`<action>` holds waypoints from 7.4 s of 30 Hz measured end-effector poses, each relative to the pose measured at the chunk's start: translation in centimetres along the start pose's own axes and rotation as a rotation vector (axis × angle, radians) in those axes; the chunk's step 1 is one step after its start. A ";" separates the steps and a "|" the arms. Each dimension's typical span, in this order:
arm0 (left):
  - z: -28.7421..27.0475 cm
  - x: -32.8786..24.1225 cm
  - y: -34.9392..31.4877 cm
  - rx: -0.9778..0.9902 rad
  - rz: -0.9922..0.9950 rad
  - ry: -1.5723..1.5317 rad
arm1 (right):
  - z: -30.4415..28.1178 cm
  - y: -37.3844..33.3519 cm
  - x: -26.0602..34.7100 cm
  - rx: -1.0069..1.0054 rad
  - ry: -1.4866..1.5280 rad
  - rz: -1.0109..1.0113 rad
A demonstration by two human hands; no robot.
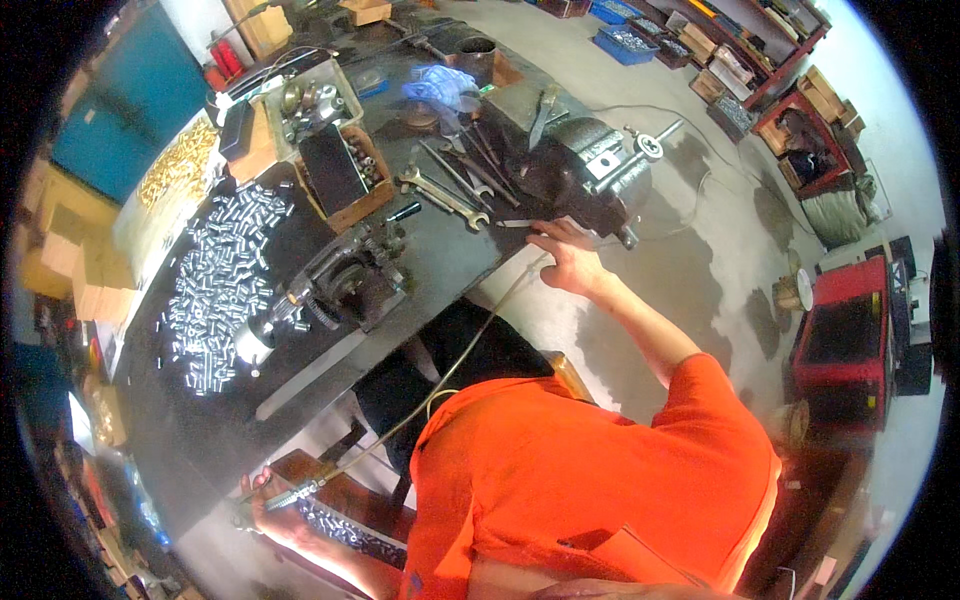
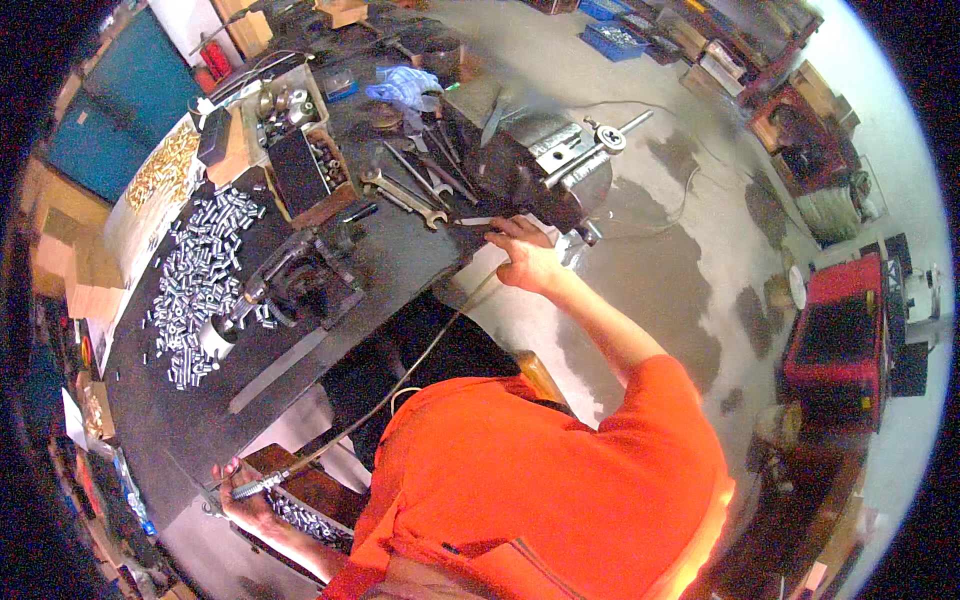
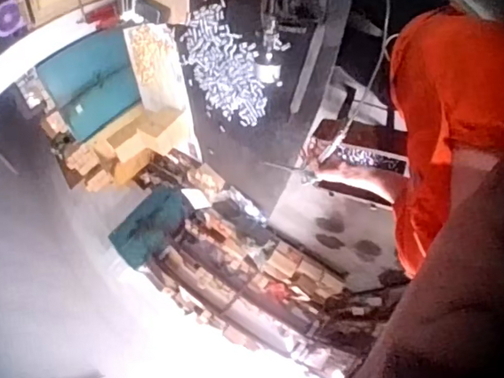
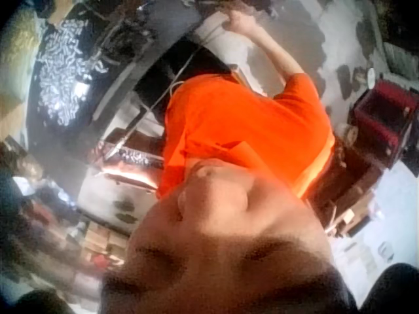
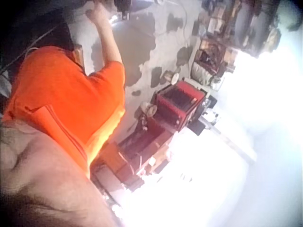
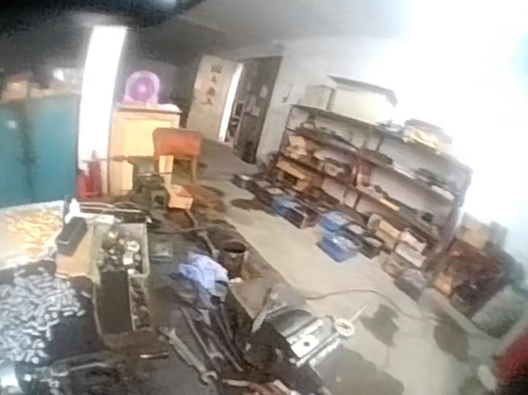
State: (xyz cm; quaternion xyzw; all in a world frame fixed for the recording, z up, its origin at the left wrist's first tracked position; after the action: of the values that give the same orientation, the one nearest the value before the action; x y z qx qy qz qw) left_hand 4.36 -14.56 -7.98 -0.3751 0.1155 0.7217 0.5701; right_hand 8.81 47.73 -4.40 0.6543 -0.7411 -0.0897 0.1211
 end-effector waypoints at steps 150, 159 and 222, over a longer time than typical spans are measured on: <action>0.2 17.7 -5.4 0.125 -0.427 0.551 | 5.4 -4.9 16.8 0.968 0.606 -0.225; 2.2 15.8 -2.7 0.397 -0.259 0.733 | 8.9 -5.4 22.7 1.143 0.461 -0.388; 8.3 3.2 -3.8 0.129 0.234 0.602 | 1.3 5.9 10.3 0.234 1.435 0.256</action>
State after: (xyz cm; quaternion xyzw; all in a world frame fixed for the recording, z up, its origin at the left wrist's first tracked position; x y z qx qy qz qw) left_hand 4.18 -6.02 -3.41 -0.5189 0.3667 0.6304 0.4460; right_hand 1.67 38.20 -3.32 0.4690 -0.5550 0.4548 0.5150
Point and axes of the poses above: each hand's wrist, its own y-axis towards the middle knuckle, its own z-axis out of the palm, x = y × z, the point moved 9 cm from there along y, towards the middle knuckle, and after that the axes turned 15 degrees about -y, right-handed, at the moved point
